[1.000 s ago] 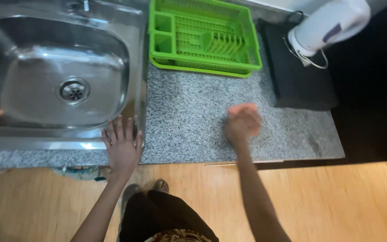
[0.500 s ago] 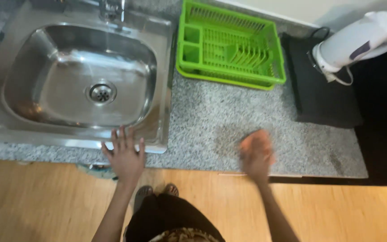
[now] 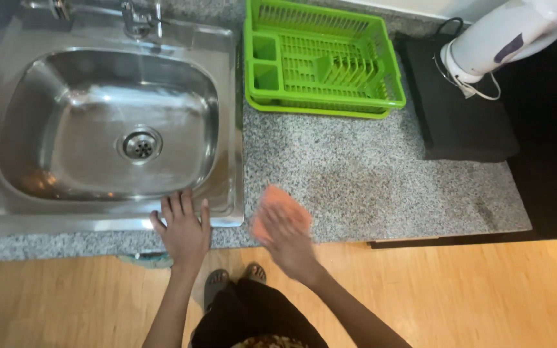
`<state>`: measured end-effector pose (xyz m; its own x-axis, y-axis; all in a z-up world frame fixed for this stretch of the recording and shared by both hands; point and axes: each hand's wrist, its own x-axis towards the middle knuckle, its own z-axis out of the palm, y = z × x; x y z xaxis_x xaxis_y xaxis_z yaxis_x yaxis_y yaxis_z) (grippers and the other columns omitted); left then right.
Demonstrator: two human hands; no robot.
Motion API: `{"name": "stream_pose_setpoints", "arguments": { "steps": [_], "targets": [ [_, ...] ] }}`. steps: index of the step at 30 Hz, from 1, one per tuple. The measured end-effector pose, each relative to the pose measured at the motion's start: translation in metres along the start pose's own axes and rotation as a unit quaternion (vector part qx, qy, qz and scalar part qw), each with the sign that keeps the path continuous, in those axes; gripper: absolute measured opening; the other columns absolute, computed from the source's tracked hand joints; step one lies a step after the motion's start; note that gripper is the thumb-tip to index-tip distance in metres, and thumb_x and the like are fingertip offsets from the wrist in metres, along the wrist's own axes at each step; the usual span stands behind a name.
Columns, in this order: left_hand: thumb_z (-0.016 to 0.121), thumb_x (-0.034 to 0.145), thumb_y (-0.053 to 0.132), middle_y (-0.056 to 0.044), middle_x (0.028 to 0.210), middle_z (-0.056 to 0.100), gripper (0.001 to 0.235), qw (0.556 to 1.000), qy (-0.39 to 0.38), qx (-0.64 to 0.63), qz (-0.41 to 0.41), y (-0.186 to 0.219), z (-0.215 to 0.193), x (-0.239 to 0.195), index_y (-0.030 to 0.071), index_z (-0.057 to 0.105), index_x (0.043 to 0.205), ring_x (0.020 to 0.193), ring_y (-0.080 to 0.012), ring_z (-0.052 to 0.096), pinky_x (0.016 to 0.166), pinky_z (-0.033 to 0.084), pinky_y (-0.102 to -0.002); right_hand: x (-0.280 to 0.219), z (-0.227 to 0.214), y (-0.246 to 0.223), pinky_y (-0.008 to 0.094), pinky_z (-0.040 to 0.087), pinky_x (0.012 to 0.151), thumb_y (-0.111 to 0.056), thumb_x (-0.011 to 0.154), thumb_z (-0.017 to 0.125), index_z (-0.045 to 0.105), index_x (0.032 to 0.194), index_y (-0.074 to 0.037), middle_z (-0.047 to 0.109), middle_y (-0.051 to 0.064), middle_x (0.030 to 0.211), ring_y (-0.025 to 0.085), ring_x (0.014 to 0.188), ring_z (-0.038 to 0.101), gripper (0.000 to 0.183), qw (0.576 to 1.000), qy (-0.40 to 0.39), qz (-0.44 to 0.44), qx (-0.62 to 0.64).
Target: Wiping and cleaning the kitchen countertop and sink area using a cloth.
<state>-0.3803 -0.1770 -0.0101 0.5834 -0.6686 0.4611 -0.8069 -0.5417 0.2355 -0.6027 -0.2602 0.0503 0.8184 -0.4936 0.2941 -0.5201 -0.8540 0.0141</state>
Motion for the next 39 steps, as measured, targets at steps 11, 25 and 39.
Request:
{"name": "stream_pose_setpoints", "arguments": {
  "steps": [11,25,39],
  "targets": [
    [0.031,0.108,0.051,-0.007,0.145,0.061,0.059,0.997,-0.063,0.007,-0.038,0.011,-0.018,0.008,0.015,0.056,0.148,0.142,-0.0263,0.046,0.117,0.019,-0.055,0.054,0.067,0.2,0.065,0.029,0.11,-0.058,0.105,0.028,0.027,0.156,0.0,0.035,0.032,0.153,0.044,0.135,0.041,0.078,0.933,0.029,0.359,0.032],
    [0.05,0.105,0.044,-0.008,0.136,0.061,0.044,1.0,0.016,-0.018,-0.008,0.005,-0.008,0.003,0.015,0.058,0.138,0.138,-0.0253,0.05,0.113,0.025,-0.058,0.021,-0.046,0.022,0.042,0.031,0.121,-0.027,0.103,0.048,0.036,0.155,-0.013,0.041,0.005,0.153,0.021,0.141,0.037,0.055,0.934,0.034,0.044,0.352],
    [0.054,0.104,0.04,-0.005,0.127,0.065,0.036,0.999,0.04,-0.016,-0.028,0.008,-0.008,0.006,0.016,0.064,0.128,0.132,-0.0226,0.055,0.112,0.028,-0.055,0.149,0.081,0.104,0.065,-0.003,0.124,-0.067,0.107,0.018,0.013,0.167,-0.014,0.006,0.01,0.175,0.028,0.161,0.002,0.081,0.959,-0.146,0.24,0.045]
  ]
}}
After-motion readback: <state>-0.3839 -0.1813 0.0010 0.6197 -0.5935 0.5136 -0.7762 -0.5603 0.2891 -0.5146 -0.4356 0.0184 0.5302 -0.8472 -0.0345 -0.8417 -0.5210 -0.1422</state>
